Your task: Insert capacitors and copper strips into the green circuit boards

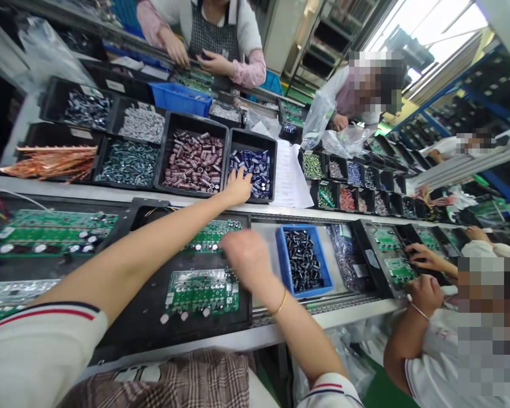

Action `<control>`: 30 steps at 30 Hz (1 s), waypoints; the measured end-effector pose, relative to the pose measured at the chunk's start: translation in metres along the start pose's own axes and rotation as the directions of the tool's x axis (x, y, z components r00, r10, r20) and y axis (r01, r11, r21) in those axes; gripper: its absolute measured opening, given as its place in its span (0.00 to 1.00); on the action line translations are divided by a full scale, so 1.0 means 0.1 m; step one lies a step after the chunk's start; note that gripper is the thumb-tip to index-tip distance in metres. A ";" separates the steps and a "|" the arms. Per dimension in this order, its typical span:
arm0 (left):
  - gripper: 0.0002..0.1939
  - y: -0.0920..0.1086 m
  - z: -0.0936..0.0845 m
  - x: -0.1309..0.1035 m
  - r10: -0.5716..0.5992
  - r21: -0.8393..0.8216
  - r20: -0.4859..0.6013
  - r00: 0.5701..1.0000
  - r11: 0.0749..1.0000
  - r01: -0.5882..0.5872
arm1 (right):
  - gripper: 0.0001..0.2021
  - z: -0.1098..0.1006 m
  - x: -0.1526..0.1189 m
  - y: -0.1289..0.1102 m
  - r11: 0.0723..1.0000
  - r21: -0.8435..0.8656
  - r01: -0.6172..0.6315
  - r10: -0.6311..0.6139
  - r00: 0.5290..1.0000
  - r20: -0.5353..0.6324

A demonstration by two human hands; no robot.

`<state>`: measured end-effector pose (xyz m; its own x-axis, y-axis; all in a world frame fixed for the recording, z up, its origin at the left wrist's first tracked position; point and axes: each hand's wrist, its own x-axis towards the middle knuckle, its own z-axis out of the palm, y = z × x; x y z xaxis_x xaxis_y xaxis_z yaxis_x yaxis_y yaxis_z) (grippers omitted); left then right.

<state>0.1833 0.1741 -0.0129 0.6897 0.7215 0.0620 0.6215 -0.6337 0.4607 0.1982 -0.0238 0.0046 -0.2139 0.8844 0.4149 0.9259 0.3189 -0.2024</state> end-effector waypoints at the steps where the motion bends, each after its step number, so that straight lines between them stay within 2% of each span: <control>1: 0.28 0.04 0.07 0.07 -0.062 -0.003 0.001 0.998 0.998 0.062 | 0.10 -0.03 0.11 0.30 0.984 -0.066 -0.167 0.166 0.986 -0.017; 2: 0.29 0.06 0.14 0.14 -0.117 -0.002 -0.001 0.993 0.993 0.117 | 0.10 -0.04 0.23 0.58 0.954 -0.099 -0.283 0.282 0.959 -0.030; 3: 0.29 0.07 0.18 0.20 -0.157 0.000 -0.005 0.988 0.988 0.157 | 0.12 -0.02 0.33 0.84 0.934 -0.093 -0.346 0.348 0.938 0.001; 5: 0.28 0.07 0.25 0.32 -0.180 0.009 -0.013 0.984 0.984 0.180 | 0.17 0.06 0.49 1.24 0.927 -0.057 -0.371 0.374 0.925 0.066; 7: 0.27 0.02 0.26 0.41 -0.169 0.025 -0.020 0.985 0.985 0.169 | 0.20 0.18 0.58 1.47 0.933 -0.020 -0.360 0.360 0.926 0.115; 10: 0.26 -0.09 0.22 0.49 -0.119 0.049 -0.005 0.993 0.992 0.119 | 0.16 0.30 0.63 1.62 0.938 0.063 -0.342 0.328 0.930 0.167; 14: 0.25 -0.20 0.15 0.48 -0.007 0.068 0.062 0.998 0.998 0.003 | 0.14 0.32 0.68 1.69 0.922 0.211 -0.324 0.290 0.941 0.177; 18: 0.21 -0.21 0.10 0.45 0.080 0.061 0.078 0.994 0.995 -0.085 | 0.10 0.25 0.66 1.66 0.884 0.284 -0.371 0.365 0.928 0.077; 20: 0.22 -0.19 0.06 0.48 0.097 0.049 0.061 0.993 0.994 -0.100 | 0.11 0.18 0.56 1.53 0.862 0.323 -0.391 0.408 0.913 0.017; 22: 0.22 -0.14 0.00 0.55 0.078 -0.001 -0.013 0.997 0.997 -0.078 | 0.10 0.09 0.42 1.29 0.839 0.395 -0.375 0.408 0.913 0.001; 24: 0.22 -0.07 -0.08 0.64 -0.021 -0.218 -0.140 0.990 0.976 -0.011 | 0.08 0.00 0.25 0.99 0.826 0.450 -0.338 0.353 0.934 0.054; 25: 0.21 -0.02 -0.12 0.67 -0.115 -0.405 -0.177 0.978 0.914 0.034 | 0.08 -0.02 0.17 0.84 0.833 0.447 -0.326 0.315 0.944 0.103; 26: 0.20 0.02 -0.17 0.67 -0.223 -0.615 -0.160 0.961 0.784 0.079 | 0.07 -0.03 0.10 0.70 0.848 0.424 -0.317 0.281 0.948 0.148; 27: 0.19 0.06 -0.23 0.64 -0.306 -0.802 -0.084 0.949 0.585 0.118 | 0.07 -0.02 0.04 0.59 0.869 0.385 -0.310 0.257 0.949 0.184; 28: 0.18 0.09 -0.29 0.57 -0.333 -0.924 0.038 0.942 0.347 0.160 | 0.07 0.01 -0.01 0.50 0.891 0.337 -0.304 0.244 0.947 0.209; 30: 0.17 0.13 -0.41 0.30 -0.234 -0.959 0.278 0.932 -0.123 0.255 | 0.07 0.09 -0.07 0.40 0.927 0.232 -0.294 0.240 0.942 0.234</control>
<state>0.1965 0.1990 0.0311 0.6004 0.7429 -0.2960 -0.2572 0.5299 0.8081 0.2342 -0.0144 -0.0144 -0.0517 0.9895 0.1349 0.8490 0.1147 -0.5158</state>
